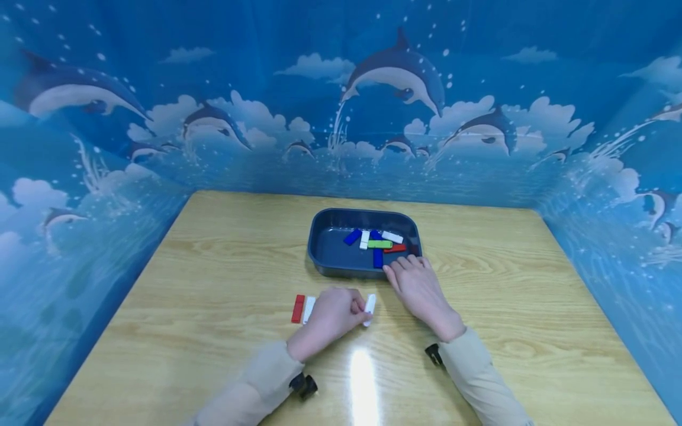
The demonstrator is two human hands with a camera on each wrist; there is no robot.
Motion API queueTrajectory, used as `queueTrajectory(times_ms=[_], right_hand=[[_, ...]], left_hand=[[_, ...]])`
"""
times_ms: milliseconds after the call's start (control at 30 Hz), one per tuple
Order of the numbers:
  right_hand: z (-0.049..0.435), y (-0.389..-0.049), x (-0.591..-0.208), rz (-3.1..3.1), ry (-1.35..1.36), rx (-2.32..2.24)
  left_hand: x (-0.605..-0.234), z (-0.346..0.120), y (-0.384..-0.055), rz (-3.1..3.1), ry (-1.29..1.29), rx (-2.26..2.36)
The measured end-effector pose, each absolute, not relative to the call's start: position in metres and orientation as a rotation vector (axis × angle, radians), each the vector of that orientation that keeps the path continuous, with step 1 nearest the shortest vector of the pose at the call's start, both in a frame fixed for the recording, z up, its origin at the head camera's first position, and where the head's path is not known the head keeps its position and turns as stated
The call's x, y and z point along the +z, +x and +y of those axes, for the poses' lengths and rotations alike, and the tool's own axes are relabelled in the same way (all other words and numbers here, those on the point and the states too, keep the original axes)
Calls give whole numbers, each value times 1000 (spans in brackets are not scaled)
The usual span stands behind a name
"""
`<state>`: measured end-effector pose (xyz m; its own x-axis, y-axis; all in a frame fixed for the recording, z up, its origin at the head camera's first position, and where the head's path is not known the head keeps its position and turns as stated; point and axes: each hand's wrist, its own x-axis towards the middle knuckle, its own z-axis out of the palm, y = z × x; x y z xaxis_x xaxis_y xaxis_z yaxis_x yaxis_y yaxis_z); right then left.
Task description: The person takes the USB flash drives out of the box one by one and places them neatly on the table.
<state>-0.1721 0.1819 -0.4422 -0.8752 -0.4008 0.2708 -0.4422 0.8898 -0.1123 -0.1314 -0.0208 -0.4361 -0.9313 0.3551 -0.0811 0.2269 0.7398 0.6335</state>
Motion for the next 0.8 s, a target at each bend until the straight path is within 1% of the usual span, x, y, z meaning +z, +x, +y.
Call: queueTrajectory(times_ms=[267, 467, 667, 800], right_hand=[[183, -173, -442, -2833, 638, 251], [183, -173, -442, -2831, 637, 252], [183, -173, -442, -2839, 634, 255], [182, -173, -442, -2846, 632, 250]], left_hand=[[-442, -13, -123, 2871, 575, 798], [-442, -12, -121, 2906, 602, 690], [-442, -12, -122, 2904, 625, 670], [-444, -12, -124, 2994, 692, 670]])
